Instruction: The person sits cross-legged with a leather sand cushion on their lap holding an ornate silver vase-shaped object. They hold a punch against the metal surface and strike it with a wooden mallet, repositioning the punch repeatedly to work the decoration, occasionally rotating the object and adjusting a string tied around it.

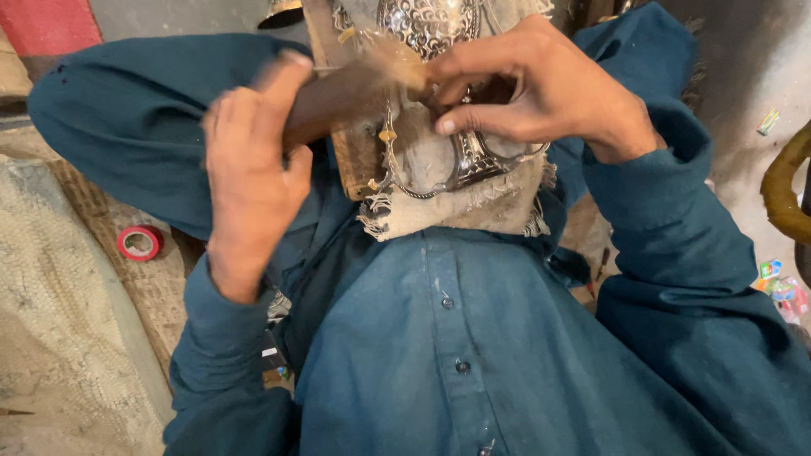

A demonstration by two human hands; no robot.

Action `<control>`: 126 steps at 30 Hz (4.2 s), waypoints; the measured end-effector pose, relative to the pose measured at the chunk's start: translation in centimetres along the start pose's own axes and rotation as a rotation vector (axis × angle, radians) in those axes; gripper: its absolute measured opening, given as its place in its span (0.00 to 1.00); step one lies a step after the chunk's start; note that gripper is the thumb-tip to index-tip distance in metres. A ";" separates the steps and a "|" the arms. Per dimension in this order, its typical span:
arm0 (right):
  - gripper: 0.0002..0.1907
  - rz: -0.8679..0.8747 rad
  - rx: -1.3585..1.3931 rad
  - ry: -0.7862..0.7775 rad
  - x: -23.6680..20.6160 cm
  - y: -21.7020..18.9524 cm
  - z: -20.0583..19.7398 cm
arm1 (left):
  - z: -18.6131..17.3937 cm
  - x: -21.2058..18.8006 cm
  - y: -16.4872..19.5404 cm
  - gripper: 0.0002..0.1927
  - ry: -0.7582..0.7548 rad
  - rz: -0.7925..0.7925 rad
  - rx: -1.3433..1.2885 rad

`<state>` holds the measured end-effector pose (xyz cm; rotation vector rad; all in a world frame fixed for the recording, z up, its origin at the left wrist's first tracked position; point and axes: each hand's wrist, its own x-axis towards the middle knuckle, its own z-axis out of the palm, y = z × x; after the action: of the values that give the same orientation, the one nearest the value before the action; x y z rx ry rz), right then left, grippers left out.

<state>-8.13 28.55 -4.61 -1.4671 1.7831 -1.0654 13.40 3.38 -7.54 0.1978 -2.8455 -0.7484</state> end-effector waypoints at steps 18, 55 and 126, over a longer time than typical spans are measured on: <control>0.21 0.065 0.021 0.038 -0.3 -0.5 -0.1 | 2.5 -1.7 -1.7 0.34 0.067 -0.244 -0.898; 0.22 0.024 -0.080 0.012 0.3 -0.7 0.2 | 3.2 -3.0 2.8 0.28 0.235 -0.176 -1.214; 0.22 0.025 -0.114 0.102 0.2 -1.1 0.7 | 1.1 -0.8 -0.4 0.34 0.169 -0.024 -0.062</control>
<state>-7.04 28.10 -4.02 -1.4761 1.9579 -1.0580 13.99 3.73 -8.82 0.2731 -2.6620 -0.7840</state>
